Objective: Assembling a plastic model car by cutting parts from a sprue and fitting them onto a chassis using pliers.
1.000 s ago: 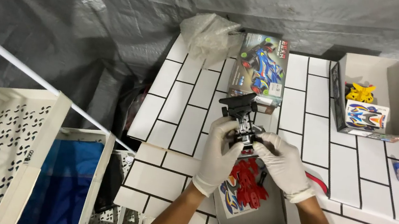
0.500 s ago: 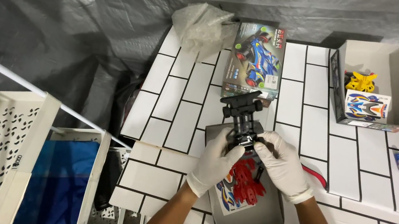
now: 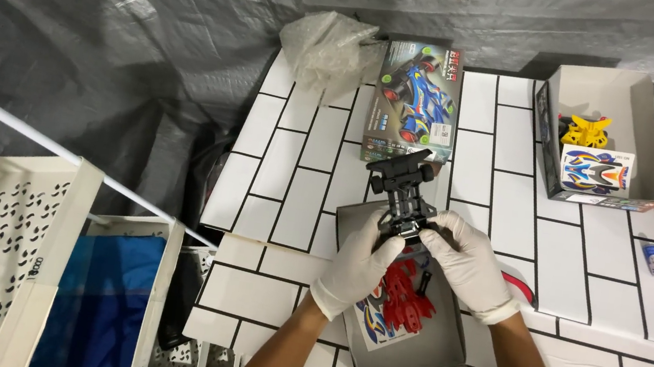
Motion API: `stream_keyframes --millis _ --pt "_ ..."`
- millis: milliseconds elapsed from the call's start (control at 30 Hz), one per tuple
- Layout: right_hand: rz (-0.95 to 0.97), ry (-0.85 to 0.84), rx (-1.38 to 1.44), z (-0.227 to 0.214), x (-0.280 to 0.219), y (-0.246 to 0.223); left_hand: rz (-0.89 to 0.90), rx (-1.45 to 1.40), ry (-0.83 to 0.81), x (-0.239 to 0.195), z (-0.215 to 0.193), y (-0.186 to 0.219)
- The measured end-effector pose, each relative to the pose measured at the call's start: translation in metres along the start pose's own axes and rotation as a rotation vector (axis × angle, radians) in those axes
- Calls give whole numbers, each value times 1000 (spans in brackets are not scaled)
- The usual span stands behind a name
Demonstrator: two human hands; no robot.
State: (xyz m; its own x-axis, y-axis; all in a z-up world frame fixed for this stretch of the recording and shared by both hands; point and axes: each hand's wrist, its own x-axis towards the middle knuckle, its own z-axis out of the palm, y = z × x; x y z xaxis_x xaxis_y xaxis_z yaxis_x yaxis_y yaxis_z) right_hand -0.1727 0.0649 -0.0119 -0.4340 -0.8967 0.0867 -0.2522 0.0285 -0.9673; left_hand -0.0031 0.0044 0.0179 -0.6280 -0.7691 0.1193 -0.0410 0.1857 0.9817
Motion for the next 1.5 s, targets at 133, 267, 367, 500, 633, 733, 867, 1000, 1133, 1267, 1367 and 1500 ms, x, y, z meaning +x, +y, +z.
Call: stream_keyframes --millis 133,267,367,500,633,733,867,1000,1133,1267,1367,1500 --pt "4 4 -3 1 2 9 2 51 11 0 -1 1" --pt "24 23 -12 3 3 14 -54 52 0 0 -1 1" --pt "25 26 -6 0 5 17 -78 26 -4 0 -4 -2" --pt "63 18 38 -3 10 40 -107 -47 60 0 -4 -3" --pt "86 40 127 -4 9 40 -191 -50 201 -2 0 -6" --pt "100 31 147 -5 9 43 -211 -65 259 -4 1 -11" --pt "109 17 136 -3 4 41 -239 -52 265 -8 4 -18" --pt "71 23 127 -3 3 25 -227 -40 258 -13 2 -6" --pt "1 72 48 3 4 40 -234 -45 243 -9 0 -18" --pt "-201 60 -7 -4 -1 40 -266 -73 208 -12 10 3" --pt "-268 -18 40 -3 -1 36 -287 -104 202 -14 12 9" --pt "-243 -27 142 -1 0 41 -264 -176 213 -15 12 5"
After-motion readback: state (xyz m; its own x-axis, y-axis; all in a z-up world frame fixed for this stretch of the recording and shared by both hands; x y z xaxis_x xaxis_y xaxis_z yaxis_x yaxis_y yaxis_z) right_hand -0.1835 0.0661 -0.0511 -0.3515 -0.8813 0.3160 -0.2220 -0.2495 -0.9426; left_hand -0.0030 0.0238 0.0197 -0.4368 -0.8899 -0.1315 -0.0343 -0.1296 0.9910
